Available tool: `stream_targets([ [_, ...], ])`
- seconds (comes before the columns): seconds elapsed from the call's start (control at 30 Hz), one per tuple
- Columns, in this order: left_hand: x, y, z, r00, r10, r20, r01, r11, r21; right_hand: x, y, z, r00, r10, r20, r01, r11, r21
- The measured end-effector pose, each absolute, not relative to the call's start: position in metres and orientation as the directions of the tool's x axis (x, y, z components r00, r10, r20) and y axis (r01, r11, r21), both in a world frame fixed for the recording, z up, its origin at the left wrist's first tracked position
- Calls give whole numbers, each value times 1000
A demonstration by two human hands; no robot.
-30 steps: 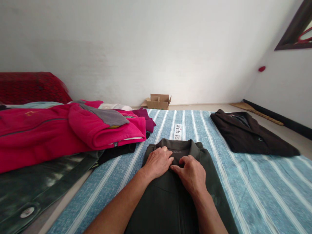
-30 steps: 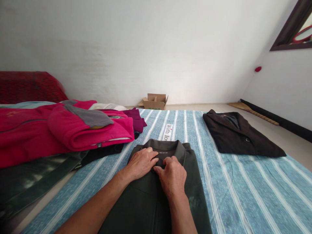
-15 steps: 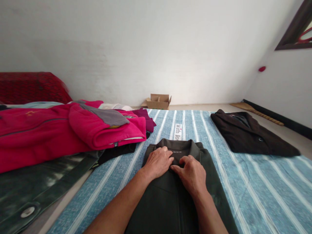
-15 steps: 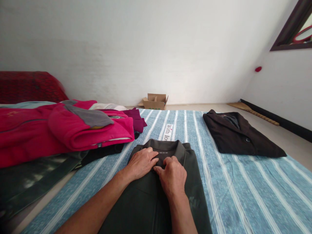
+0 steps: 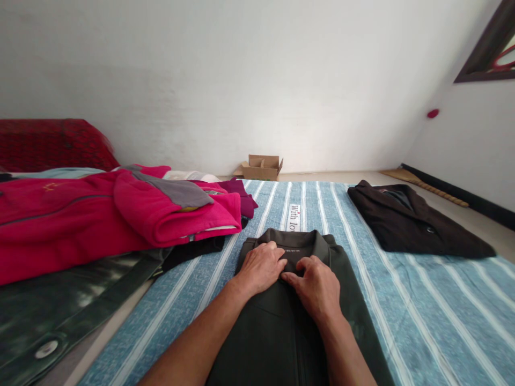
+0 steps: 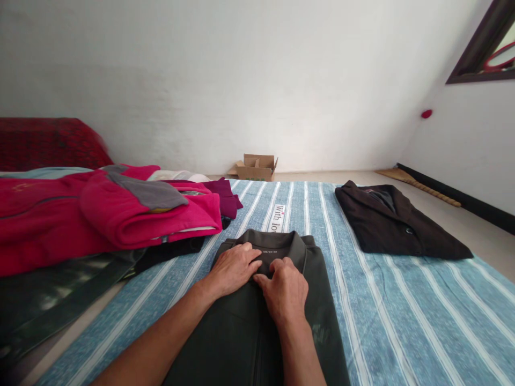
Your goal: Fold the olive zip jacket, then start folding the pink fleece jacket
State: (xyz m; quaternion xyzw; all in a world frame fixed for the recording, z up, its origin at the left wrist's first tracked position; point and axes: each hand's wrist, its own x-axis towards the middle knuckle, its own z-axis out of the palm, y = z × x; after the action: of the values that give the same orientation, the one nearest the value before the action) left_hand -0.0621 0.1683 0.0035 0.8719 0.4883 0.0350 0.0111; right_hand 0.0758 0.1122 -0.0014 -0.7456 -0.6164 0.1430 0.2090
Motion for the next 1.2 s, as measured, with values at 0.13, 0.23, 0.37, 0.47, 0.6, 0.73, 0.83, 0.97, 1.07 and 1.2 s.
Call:
stream_targets([
  [0.13,-63,168,2,515,855,65,852,-518,71,76,113,-1,198,979,37,859,-155,-489],
  [0.23,-64,168,0,496,862,106,855,-506,111,76,112,-1,197,980,36,856,-154,-494],
  [0.37,-67,169,-3,460,874,157,854,-484,190,76,112,0,197,980,33,854,-155,-498],
  [0.47,-69,172,-6,456,867,199,836,-494,237,76,113,0,194,980,32,853,-153,-498],
  [0.6,-72,179,-10,456,854,250,816,-513,265,76,113,0,194,980,33,853,-152,-500],
  [0.73,-76,183,-14,452,837,309,818,-527,230,76,112,0,191,981,33,859,-151,-490],
  [0.83,-76,182,-17,432,838,333,848,-503,168,76,112,0,190,981,39,862,-148,-485],
  [0.97,-75,179,-23,408,842,355,883,-462,80,76,112,0,188,981,46,865,-143,-480],
  [1.07,-76,181,-29,386,853,352,899,-433,64,76,111,0,184,982,39,865,-143,-480],
  [1.2,-78,185,-33,387,879,277,897,-429,109,75,111,1,182,983,34,866,-143,-480],
])
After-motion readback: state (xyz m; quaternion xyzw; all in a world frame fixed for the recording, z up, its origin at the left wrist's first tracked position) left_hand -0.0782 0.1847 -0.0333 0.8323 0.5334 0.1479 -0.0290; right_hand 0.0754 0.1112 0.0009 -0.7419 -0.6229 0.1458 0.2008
